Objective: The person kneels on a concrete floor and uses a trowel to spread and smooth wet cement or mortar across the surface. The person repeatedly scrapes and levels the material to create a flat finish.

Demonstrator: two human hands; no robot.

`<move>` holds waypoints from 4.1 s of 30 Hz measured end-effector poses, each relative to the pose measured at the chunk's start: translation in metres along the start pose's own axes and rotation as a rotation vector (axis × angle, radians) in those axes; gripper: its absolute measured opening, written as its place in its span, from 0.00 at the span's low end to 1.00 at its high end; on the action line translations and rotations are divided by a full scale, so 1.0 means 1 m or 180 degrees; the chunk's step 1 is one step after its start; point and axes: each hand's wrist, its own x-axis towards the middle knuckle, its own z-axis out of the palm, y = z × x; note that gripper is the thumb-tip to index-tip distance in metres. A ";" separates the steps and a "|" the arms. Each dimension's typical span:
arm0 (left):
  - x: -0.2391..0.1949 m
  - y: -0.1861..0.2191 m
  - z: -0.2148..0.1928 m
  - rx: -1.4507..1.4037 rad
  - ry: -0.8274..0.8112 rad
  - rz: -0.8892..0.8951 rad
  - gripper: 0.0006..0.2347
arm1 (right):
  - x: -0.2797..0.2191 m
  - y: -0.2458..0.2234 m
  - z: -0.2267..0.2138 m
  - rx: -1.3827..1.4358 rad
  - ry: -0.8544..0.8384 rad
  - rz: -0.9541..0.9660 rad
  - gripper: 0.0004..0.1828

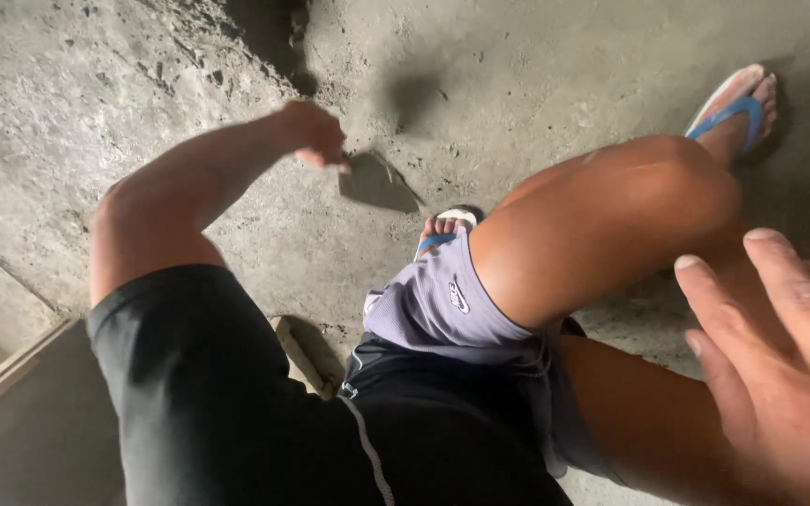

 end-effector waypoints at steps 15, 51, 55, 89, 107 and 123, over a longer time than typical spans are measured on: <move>-0.016 -0.010 -0.026 0.0310 0.0744 -0.0187 0.21 | -0.004 0.012 0.021 -0.0461 0.0204 -0.0151 0.27; 0.074 0.115 -0.151 -0.8237 0.2618 -0.0376 0.19 | 0.017 -0.012 0.004 -0.1434 0.0067 -0.0055 0.25; 0.197 0.115 -0.229 -0.6091 0.4453 0.0786 0.15 | 0.027 -0.030 -0.016 -0.1176 0.0180 -0.0186 0.26; -0.035 -0.019 0.041 -0.3619 0.5203 -0.0343 0.07 | 0.069 -0.032 -0.025 -0.1282 0.0167 -0.0754 0.30; 0.076 0.079 0.137 -0.5413 0.3712 -0.1148 0.18 | 0.097 -0.027 0.000 -0.1522 -0.0001 -0.0723 0.30; 0.113 -0.011 0.173 -0.4913 0.3500 -0.1985 0.24 | 0.117 -0.054 -0.020 -0.1721 -0.0189 -0.0765 0.35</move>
